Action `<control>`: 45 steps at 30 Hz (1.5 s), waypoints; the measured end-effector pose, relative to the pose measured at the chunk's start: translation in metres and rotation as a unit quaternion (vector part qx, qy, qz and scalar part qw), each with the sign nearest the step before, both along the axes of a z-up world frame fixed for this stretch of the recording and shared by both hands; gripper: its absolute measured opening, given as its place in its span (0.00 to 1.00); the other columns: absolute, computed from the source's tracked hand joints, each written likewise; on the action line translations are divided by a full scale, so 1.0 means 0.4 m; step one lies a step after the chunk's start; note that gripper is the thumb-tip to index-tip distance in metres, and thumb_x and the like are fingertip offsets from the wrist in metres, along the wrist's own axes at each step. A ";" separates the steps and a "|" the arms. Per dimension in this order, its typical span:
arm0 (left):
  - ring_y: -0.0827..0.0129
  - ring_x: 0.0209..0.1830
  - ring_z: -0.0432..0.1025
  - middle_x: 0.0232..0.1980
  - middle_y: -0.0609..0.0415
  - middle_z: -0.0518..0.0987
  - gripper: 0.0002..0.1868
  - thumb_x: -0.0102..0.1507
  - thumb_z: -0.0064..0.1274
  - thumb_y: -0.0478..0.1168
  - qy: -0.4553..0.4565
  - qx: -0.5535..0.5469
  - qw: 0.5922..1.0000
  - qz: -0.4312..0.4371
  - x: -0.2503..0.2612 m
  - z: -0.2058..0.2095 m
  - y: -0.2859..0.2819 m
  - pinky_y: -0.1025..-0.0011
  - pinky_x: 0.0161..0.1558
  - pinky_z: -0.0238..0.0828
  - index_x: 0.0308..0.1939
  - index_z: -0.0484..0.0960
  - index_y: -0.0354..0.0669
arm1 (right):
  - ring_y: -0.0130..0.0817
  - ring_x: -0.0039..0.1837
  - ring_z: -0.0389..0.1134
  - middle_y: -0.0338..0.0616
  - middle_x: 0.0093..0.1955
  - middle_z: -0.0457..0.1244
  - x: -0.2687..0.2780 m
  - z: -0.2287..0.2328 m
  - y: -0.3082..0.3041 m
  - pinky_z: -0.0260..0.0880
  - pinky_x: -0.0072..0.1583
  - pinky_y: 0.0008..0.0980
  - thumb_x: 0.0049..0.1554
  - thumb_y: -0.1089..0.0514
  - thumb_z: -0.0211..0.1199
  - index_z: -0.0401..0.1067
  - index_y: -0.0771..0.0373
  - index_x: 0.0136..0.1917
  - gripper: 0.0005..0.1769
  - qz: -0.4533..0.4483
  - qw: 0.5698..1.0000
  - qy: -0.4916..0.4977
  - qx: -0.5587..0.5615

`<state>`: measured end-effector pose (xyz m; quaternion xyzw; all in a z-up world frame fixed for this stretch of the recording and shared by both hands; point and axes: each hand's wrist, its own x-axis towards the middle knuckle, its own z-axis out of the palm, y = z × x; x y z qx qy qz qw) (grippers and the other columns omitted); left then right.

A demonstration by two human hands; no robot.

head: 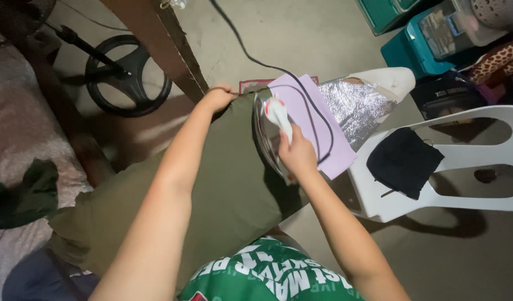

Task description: Ironing various shirts and pants on a folding ironing board.

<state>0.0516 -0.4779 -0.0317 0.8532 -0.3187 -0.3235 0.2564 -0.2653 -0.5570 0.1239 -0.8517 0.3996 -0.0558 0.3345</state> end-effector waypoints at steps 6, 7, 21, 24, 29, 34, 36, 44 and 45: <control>0.57 0.46 0.78 0.44 0.46 0.85 0.19 0.65 0.57 0.56 0.058 -0.003 0.998 0.024 -0.030 0.012 0.034 0.61 0.50 0.72 0.44 0.85 0.45 | 0.66 0.43 0.71 0.64 0.38 0.69 0.026 0.000 -0.024 0.70 0.46 0.57 0.65 0.45 0.54 0.67 0.61 0.62 0.20 -0.005 0.998 -0.068 -0.002; 0.54 0.48 0.78 0.45 0.46 0.85 0.19 0.64 0.57 0.58 -0.004 0.005 1.000 0.030 -0.040 0.027 0.031 0.58 0.51 0.71 0.44 0.86 0.48 | 0.66 0.43 0.71 0.64 0.38 0.68 0.003 0.000 -0.020 0.70 0.46 0.57 0.64 0.45 0.54 0.67 0.61 0.63 0.21 -0.001 0.999 -0.054 0.006; 0.51 0.51 0.76 0.46 0.49 0.85 0.17 0.65 0.52 0.59 -0.116 0.080 0.989 0.054 -0.111 0.057 0.004 0.45 0.62 0.61 0.46 0.87 0.56 | 0.63 0.42 0.72 0.61 0.37 0.69 -0.527 0.004 0.114 0.72 0.43 0.52 0.60 0.51 0.57 0.68 0.58 0.60 0.17 -0.047 0.998 0.011 0.028; 0.50 0.55 0.74 0.54 0.49 0.82 0.17 0.68 0.51 0.56 -0.184 0.097 0.977 0.042 -0.148 0.088 0.037 0.36 0.65 0.54 0.47 0.88 0.54 | 0.63 0.42 0.71 0.61 0.37 0.68 -0.461 -0.032 0.085 0.71 0.44 0.54 0.61 0.50 0.57 0.68 0.57 0.60 0.16 -0.038 0.999 0.012 0.009; 0.44 0.78 0.53 0.77 0.42 0.61 0.28 0.69 0.48 0.49 -0.265 -0.067 0.960 0.065 -0.270 0.133 0.207 0.30 0.69 0.45 0.72 0.70 0.50 | 0.70 0.44 0.69 0.66 0.38 0.67 -0.210 -0.038 0.014 0.68 0.46 0.61 0.63 0.46 0.55 0.68 0.61 0.59 0.19 -0.032 0.999 -0.016 -0.026; 0.38 0.80 0.44 0.82 0.38 0.49 0.33 0.67 0.47 0.52 -0.306 0.043 0.950 0.029 -0.405 0.188 0.540 0.30 0.70 0.40 0.76 0.63 0.55 | 0.71 0.49 0.68 0.69 0.45 0.67 -0.027 -0.117 -0.100 0.67 0.50 0.60 0.65 0.48 0.54 0.68 0.66 0.56 0.18 -0.001 0.990 -0.117 -0.076; 0.38 0.80 0.43 0.82 0.37 0.48 0.33 0.67 0.47 0.54 -0.327 0.074 0.941 0.036 -0.444 0.190 0.685 0.29 0.71 0.39 0.77 0.63 0.57 | 0.71 0.51 0.68 0.70 0.48 0.67 0.008 -0.140 -0.135 0.67 0.52 0.58 0.66 0.48 0.55 0.67 0.67 0.55 0.18 0.021 0.984 -0.156 -0.086; 0.34 0.79 0.49 0.81 0.31 0.53 0.37 0.71 0.45 0.56 -0.357 0.211 0.832 0.368 -0.591 0.173 1.125 0.31 0.68 0.49 0.79 0.61 0.39 | 0.56 0.52 0.71 0.62 0.48 0.68 -0.189 -0.074 -0.144 0.68 0.55 0.47 0.68 0.47 0.55 0.71 0.67 0.57 0.20 0.150 0.985 -0.088 -0.018; 0.34 0.79 0.49 0.81 0.31 0.53 0.37 0.71 0.45 0.56 -0.355 0.216 0.826 0.382 -0.598 0.159 1.145 0.31 0.68 0.49 0.79 0.61 0.39 | 0.56 0.52 0.71 0.62 0.48 0.68 -0.222 -0.067 -0.145 0.68 0.55 0.47 0.68 0.47 0.55 0.71 0.67 0.57 0.20 0.165 0.982 -0.090 -0.017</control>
